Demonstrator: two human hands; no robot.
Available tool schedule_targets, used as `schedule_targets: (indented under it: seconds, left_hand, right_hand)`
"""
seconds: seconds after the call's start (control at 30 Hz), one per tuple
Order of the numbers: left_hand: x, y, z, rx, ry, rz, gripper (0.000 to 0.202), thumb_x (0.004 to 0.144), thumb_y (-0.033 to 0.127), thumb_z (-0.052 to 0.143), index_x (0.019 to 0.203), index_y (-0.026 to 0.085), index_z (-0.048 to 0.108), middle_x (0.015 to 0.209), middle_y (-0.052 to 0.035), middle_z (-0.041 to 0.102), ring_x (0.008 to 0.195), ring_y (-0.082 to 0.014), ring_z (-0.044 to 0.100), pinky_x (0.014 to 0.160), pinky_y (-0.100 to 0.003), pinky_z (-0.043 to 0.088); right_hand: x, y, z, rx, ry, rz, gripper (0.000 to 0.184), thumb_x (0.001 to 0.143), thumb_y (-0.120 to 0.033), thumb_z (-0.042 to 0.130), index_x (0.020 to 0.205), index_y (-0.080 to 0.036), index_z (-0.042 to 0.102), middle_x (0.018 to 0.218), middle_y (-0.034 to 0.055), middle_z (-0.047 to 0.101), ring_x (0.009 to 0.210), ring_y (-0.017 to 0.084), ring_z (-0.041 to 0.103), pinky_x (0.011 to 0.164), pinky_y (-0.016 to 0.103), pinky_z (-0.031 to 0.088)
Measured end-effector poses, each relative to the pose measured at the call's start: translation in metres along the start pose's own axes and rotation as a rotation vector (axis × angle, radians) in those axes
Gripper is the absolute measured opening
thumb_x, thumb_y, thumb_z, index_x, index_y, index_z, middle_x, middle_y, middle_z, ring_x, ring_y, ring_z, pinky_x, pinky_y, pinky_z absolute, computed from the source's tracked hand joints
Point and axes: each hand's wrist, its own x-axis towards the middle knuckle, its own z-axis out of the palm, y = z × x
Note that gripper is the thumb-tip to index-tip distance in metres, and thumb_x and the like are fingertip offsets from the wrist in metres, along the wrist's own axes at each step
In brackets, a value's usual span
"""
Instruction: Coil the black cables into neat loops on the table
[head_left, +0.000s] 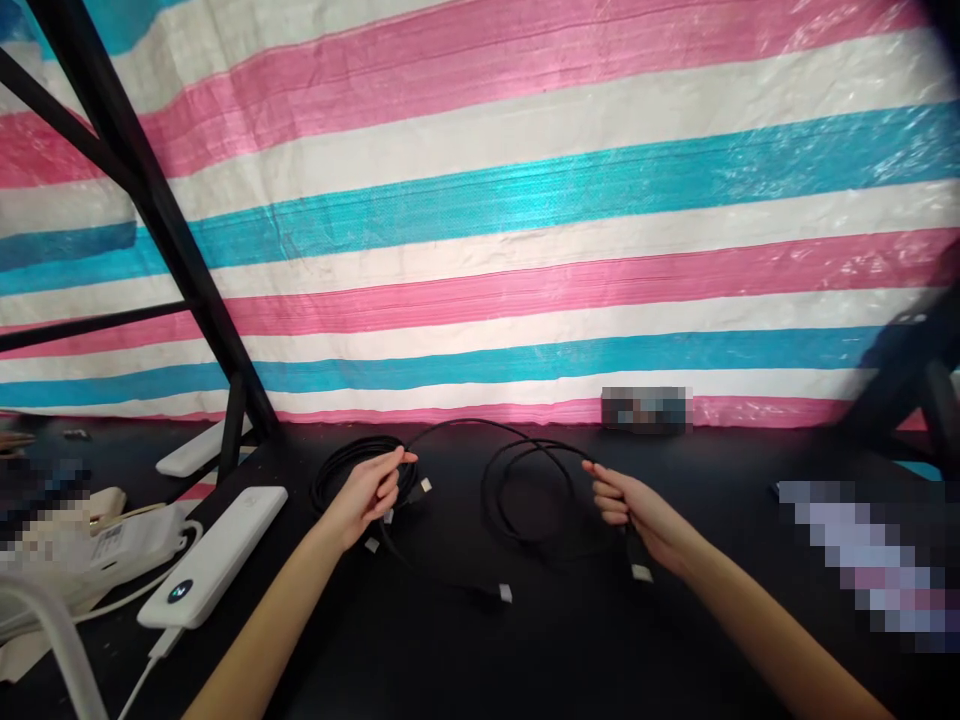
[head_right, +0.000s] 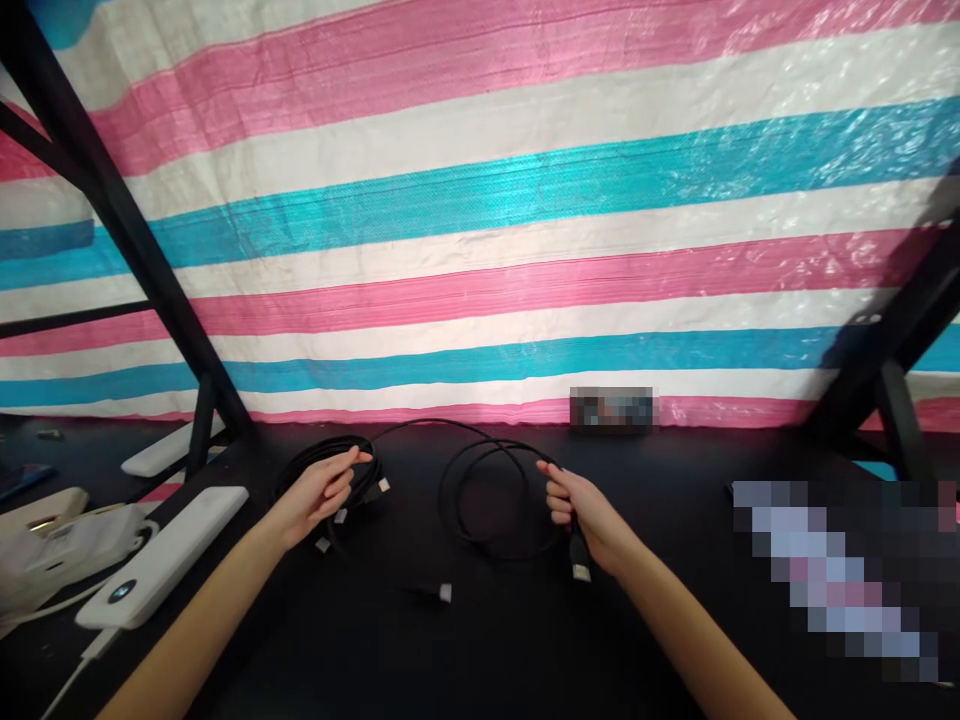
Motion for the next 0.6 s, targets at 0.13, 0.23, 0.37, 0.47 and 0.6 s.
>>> schedule_targets:
  seconds: [0.13, 0.23, 0.37, 0.47, 0.6]
  left_hand:
    - [-0.005, -0.015, 0.022, 0.162, -0.146, 0.012, 0.040, 0.081, 0.052, 0.050, 0.097, 0.015, 0.051, 0.043, 0.0095, 0.038, 0.028, -0.0068, 0.037, 0.028, -0.015, 0.019]
    - [-0.013, -0.027, 0.041, 0.232, -0.266, 0.049, 0.038, 0.084, 0.051, 0.043, 0.103, 0.018, 0.042, 0.044, 0.0077, 0.045, 0.038, -0.0142, 0.052, 0.037, -0.021, 0.037]
    - [-0.018, -0.047, 0.054, 0.437, -0.249, 0.221, 0.030, 0.089, 0.044, 0.038, 0.104, 0.018, 0.041, 0.053, 0.0039, 0.053, 0.054, -0.0138, 0.054, 0.059, -0.027, 0.043]
    - [-0.017, -0.053, 0.052, 0.630, -0.117, 0.385, 0.024, 0.087, 0.038, 0.045, 0.101, 0.019, 0.049, 0.073, -0.0014, 0.057, 0.069, -0.0143, 0.053, 0.068, -0.028, 0.041]
    - [-0.013, -0.050, 0.046, 0.665, 0.013, 0.501, 0.031, 0.082, 0.031, 0.053, 0.112, 0.022, 0.052, 0.099, -0.0060, 0.054, 0.083, -0.0156, 0.053, 0.075, -0.029, 0.042]
  right_hand:
    - [-0.001, 0.014, 0.011, -0.134, 0.047, 0.041, 0.025, 0.082, -0.040, 0.055, 0.087, -0.017, 0.060, 0.064, -0.0008, 0.046, 0.045, 0.005, 0.038, 0.031, 0.014, 0.022]
    - [-0.004, 0.018, 0.016, -0.253, 0.030, 0.012, 0.038, 0.075, -0.051, 0.059, 0.093, -0.018, 0.060, 0.073, 0.0012, 0.052, 0.048, 0.006, 0.040, 0.033, 0.015, 0.021]
    - [0.006, 0.030, 0.010, -0.590, 0.121, -0.263, 0.040, 0.060, -0.036, 0.072, 0.093, -0.018, 0.059, 0.074, -0.0009, 0.051, 0.049, 0.006, 0.039, 0.038, 0.018, 0.029]
    - [0.013, 0.037, 0.002, -0.710, 0.116, -0.376, 0.035, 0.060, -0.030, 0.067, 0.093, -0.019, 0.057, 0.087, 0.0029, 0.058, 0.050, 0.008, 0.044, 0.042, 0.022, 0.034]
    - [0.008, 0.034, 0.003, -0.714, 0.063, -0.448, 0.033, 0.074, -0.029, 0.051, 0.106, -0.021, 0.052, 0.093, 0.0055, 0.062, 0.055, 0.012, 0.049, 0.046, 0.024, 0.038]
